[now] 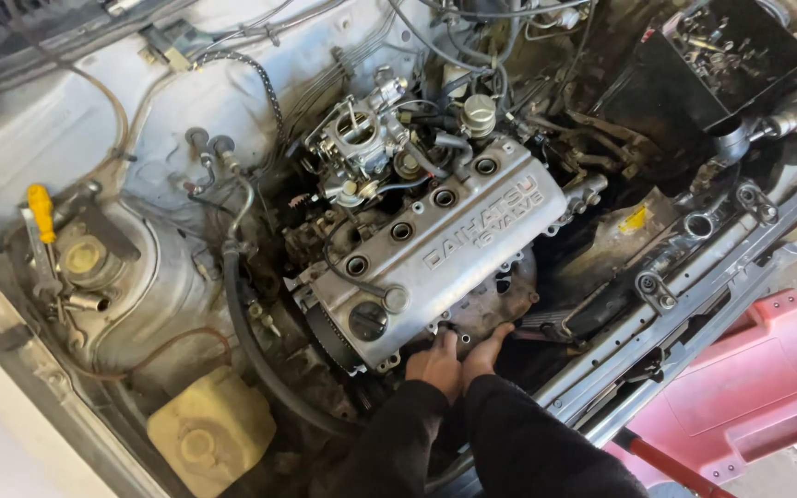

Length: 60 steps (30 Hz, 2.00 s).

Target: The person works on a car engine, using a wrench to tighten bolts on the exhaust manifold. They also briefly pet a black cat that appears in the background.

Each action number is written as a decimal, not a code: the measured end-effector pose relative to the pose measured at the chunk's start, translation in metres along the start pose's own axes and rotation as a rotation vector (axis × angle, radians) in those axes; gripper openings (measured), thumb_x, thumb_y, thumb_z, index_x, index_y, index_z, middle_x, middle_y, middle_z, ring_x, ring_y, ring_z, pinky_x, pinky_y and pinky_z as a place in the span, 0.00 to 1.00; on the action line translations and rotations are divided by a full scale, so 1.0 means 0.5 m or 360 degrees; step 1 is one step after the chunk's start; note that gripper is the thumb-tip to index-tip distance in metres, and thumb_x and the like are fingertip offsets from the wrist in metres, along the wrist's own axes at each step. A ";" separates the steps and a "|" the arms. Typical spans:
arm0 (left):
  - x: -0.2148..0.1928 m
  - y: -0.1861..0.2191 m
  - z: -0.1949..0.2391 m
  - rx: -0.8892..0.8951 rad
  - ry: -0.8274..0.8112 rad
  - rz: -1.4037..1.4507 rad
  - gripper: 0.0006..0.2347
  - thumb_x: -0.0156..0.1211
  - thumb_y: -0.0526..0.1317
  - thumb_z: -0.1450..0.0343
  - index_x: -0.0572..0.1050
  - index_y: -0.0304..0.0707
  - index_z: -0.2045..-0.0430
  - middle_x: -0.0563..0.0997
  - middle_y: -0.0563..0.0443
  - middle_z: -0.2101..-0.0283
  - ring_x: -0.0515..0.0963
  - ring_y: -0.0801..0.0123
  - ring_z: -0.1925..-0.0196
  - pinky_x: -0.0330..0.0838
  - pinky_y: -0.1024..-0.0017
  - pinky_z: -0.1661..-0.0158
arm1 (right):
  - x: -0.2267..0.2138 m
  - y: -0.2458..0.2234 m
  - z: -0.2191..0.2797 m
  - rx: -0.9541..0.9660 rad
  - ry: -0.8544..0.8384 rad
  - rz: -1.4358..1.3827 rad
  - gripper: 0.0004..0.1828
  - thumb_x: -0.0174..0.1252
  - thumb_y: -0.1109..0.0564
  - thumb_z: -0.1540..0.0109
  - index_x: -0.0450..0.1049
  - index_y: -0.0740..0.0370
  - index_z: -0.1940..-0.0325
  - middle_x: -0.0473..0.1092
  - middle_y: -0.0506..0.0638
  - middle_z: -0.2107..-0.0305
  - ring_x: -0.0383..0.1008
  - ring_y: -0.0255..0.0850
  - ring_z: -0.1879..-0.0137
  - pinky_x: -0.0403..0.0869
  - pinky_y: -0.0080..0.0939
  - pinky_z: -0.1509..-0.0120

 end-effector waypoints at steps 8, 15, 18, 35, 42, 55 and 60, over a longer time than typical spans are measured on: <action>-0.001 -0.007 -0.013 -0.0016 -0.0090 -0.0033 0.23 0.53 0.41 0.30 0.61 0.30 0.40 0.73 0.29 0.41 0.82 0.34 0.59 0.76 0.45 0.59 | 0.010 -0.001 0.012 0.0106 -0.0006 -0.0019 0.57 0.35 0.12 0.43 0.65 0.54 0.28 0.66 0.49 0.33 0.65 0.51 0.32 0.60 0.49 0.25; 0.001 -0.007 -0.006 0.0069 0.0021 -0.0079 0.19 0.53 0.39 0.32 0.64 0.32 0.46 0.72 0.29 0.39 0.83 0.36 0.63 0.77 0.46 0.64 | 0.013 0.000 0.020 0.0120 -0.0055 -0.0055 0.56 0.36 0.12 0.44 0.67 0.54 0.29 0.68 0.48 0.35 0.67 0.52 0.35 0.64 0.49 0.28; 0.009 -0.018 -0.012 0.0058 -0.0019 -0.0059 0.20 0.53 0.39 0.31 0.63 0.31 0.44 0.74 0.30 0.42 0.83 0.36 0.63 0.77 0.46 0.63 | 0.022 -0.004 0.035 0.0177 -0.0020 -0.0047 0.56 0.35 0.11 0.44 0.67 0.53 0.29 0.69 0.48 0.36 0.67 0.52 0.35 0.64 0.49 0.28; 0.007 -0.014 -0.014 0.0036 -0.0032 0.0030 0.17 0.53 0.40 0.30 0.65 0.33 0.49 0.73 0.30 0.42 0.82 0.34 0.61 0.75 0.42 0.61 | 0.005 -0.005 0.006 0.0159 0.0045 0.0002 0.57 0.35 0.11 0.45 0.67 0.54 0.29 0.68 0.50 0.35 0.67 0.53 0.35 0.64 0.50 0.28; -0.004 -0.008 -0.019 0.0050 -0.0036 0.0041 0.16 0.54 0.41 0.31 0.65 0.34 0.51 0.72 0.29 0.40 0.83 0.35 0.60 0.76 0.43 0.61 | 0.024 -0.014 0.024 0.0133 -0.0049 0.0028 0.57 0.34 0.11 0.45 0.66 0.52 0.29 0.68 0.48 0.36 0.67 0.52 0.34 0.64 0.49 0.27; 0.029 -0.025 -0.010 0.0038 -0.0056 0.0011 0.20 0.52 0.43 0.28 0.64 0.34 0.44 0.74 0.28 0.42 0.84 0.39 0.59 0.76 0.44 0.61 | 0.012 -0.019 0.045 0.0286 -0.0003 0.0061 0.58 0.37 0.10 0.46 0.68 0.52 0.30 0.68 0.49 0.36 0.66 0.52 0.35 0.64 0.48 0.28; 0.007 -0.013 0.000 0.0128 0.0071 0.0111 0.16 0.54 0.41 0.30 0.66 0.34 0.51 0.74 0.28 0.44 0.84 0.39 0.61 0.76 0.45 0.63 | 0.003 -0.022 0.008 0.0032 -0.0139 0.0100 0.58 0.37 0.11 0.47 0.66 0.52 0.29 0.67 0.49 0.35 0.65 0.52 0.33 0.63 0.51 0.26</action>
Point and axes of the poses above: each hand's wrist, its own z-axis away from the middle knuckle, its own x-axis out of the palm, y = z × x, the point moved 2 cm from there along -z, towards the middle knuckle
